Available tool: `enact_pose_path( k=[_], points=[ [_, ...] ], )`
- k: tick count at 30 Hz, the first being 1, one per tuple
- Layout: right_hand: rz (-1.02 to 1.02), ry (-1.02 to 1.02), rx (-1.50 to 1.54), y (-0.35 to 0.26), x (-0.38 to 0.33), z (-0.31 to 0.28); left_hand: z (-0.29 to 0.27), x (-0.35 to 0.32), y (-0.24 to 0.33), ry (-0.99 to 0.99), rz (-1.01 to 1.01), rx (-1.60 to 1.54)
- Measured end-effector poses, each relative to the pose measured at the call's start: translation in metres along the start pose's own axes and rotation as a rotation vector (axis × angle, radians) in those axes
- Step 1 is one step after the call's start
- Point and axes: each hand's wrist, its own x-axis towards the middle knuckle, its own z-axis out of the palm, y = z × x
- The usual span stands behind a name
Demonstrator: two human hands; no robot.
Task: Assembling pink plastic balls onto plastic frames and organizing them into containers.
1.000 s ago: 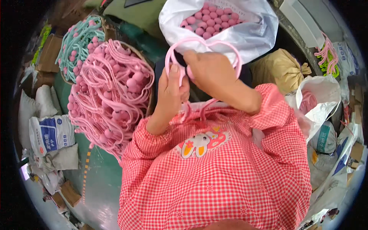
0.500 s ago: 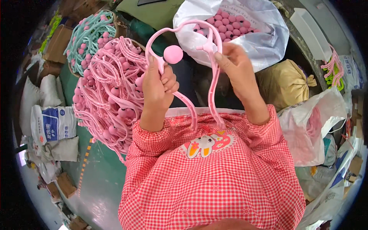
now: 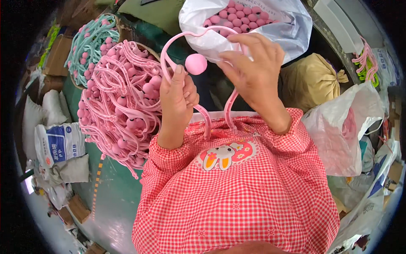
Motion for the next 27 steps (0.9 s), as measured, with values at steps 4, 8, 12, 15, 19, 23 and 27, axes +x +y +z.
enact_pose_path(
  k=[4, 8, 12, 15, 19, 23, 27],
  points=[
    [-0.071, -0.056, -0.021, 0.003, -0.005, 0.005, 0.007, -0.005, -0.004, -0.035, -0.019, -0.006],
    [-0.078, -0.073, 0.016, 0.006, -0.007, 0.009, 0.007, -0.003, -0.006, -0.05, -0.009, -0.004],
    [-0.048, -0.07, 0.033, 0.005, -0.005, 0.011, 0.01, -0.004, -0.008, -0.037, -0.01, 0.026],
    [-0.188, -0.125, 0.181, -0.015, -0.014, -0.002, 0.006, 0.0, -0.015, 0.021, 0.066, 0.099],
    [-0.034, 0.021, 0.217, -0.005, -0.026, -0.017, 0.005, 0.01, 0.0, 0.031, 0.07, -0.043],
    [0.664, 0.155, 0.681, 0.024, -0.013, -0.018, 0.033, 0.023, -0.006, -0.109, -0.045, -0.078],
    [1.215, 0.109, 1.55, 0.05, -0.023, -0.041, 0.052, 0.092, -0.035, -0.429, 0.135, 0.101]
  ],
)
